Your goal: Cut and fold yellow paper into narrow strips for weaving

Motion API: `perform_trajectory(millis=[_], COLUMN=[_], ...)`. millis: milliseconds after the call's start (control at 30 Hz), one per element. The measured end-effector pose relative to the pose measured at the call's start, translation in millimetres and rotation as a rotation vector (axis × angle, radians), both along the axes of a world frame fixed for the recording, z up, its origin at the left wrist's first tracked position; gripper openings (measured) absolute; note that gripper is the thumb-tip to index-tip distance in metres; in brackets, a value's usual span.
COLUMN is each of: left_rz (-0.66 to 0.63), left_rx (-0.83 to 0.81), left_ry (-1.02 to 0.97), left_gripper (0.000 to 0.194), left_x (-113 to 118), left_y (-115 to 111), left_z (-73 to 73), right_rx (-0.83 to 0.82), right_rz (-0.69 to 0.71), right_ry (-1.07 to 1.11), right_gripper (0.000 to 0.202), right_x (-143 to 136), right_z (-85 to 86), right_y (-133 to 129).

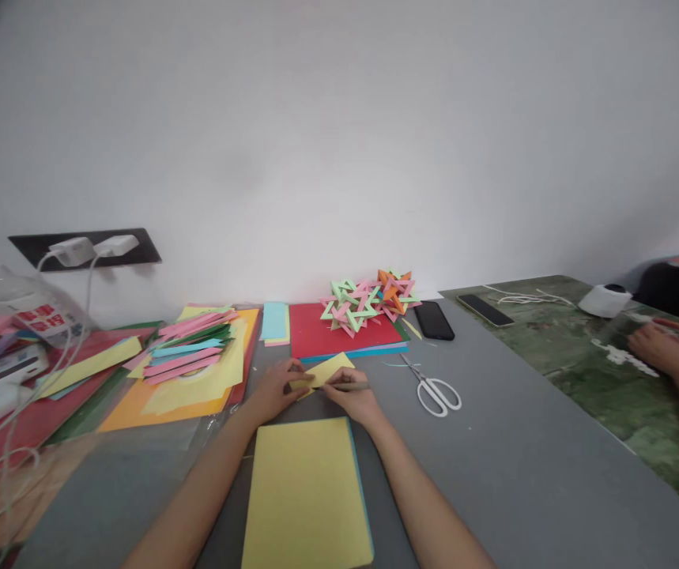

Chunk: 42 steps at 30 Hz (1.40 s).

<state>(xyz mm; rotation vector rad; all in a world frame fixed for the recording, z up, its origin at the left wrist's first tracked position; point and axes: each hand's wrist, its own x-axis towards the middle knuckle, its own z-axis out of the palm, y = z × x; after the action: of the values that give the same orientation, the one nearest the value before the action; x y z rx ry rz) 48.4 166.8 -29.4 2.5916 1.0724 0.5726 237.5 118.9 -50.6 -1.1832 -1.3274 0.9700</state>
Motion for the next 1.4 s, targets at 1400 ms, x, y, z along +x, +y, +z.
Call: perform_trajectory(millis=[1400], left_rz=[0.033], left_rx=[-0.093], left_ry=[0.035], left_gripper=[0.023], left_x=[1], left_y=[-3], left_z=[7.2], right_rx=[0.039], right_rz=[-0.248], right_ry=[-0.144], right_gripper=[0.026], right_x=[73], right_z=[-12.3], right_y=[10])
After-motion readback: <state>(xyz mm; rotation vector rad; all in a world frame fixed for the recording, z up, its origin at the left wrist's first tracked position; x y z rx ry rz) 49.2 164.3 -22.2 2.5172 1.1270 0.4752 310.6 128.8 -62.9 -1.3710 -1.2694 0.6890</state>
